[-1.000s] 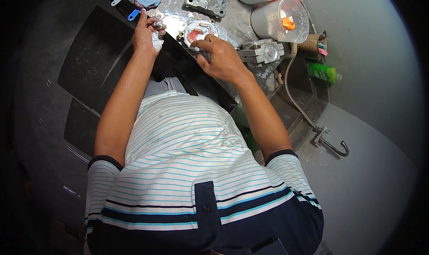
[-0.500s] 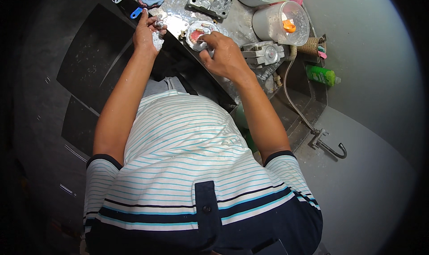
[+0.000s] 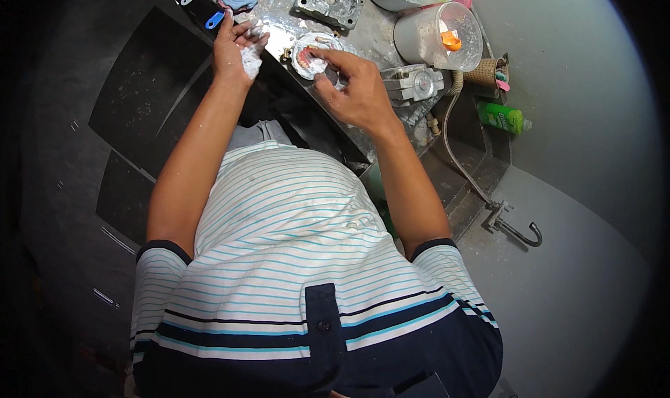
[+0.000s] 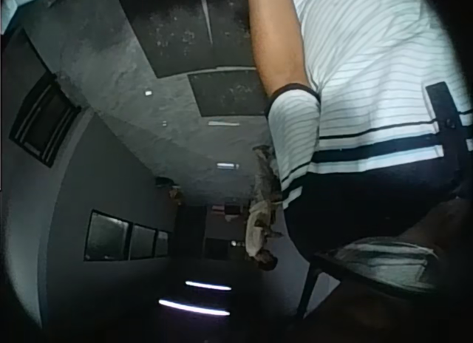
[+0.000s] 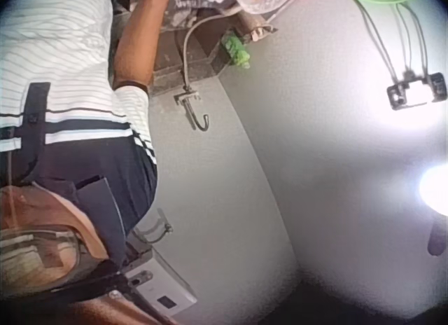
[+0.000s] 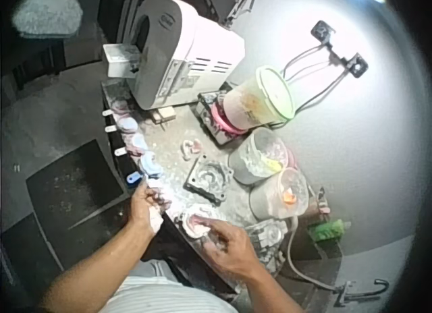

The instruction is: The person applies a white paste-like material to a dental mold using a small spatula and fingers. They repeatedly smooth and spread the material across the mold surface, occasionally wiping excess onto their hand or the workbench.

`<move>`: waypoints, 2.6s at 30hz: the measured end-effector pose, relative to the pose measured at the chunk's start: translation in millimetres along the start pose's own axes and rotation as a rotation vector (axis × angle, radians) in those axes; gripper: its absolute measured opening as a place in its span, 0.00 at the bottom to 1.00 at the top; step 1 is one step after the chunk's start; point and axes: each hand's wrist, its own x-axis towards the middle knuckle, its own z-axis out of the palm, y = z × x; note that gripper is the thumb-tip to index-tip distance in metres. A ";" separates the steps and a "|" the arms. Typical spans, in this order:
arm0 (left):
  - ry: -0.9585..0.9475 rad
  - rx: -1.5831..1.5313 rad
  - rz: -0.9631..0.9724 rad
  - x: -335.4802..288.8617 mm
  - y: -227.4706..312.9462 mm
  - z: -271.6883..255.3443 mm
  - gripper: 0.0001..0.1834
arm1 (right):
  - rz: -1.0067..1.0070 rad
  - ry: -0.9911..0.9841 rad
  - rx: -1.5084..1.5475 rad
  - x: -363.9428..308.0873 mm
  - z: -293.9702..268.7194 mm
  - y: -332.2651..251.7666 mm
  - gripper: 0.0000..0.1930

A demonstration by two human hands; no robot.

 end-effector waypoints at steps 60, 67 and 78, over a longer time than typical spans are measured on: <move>-0.400 0.628 -0.638 66.2 94.7 56.3 0.20 | 0.653 1.240 0.555 14.4 140.1 -109.9 0.22; -0.339 0.592 -0.568 42.5 40.7 100.7 0.25 | 0.527 0.921 0.139 62.5 141.6 -141.0 0.34; -0.298 0.627 -0.447 54.2 27.0 97.8 0.24 | 0.593 1.194 0.210 -13.9 133.1 -23.0 0.24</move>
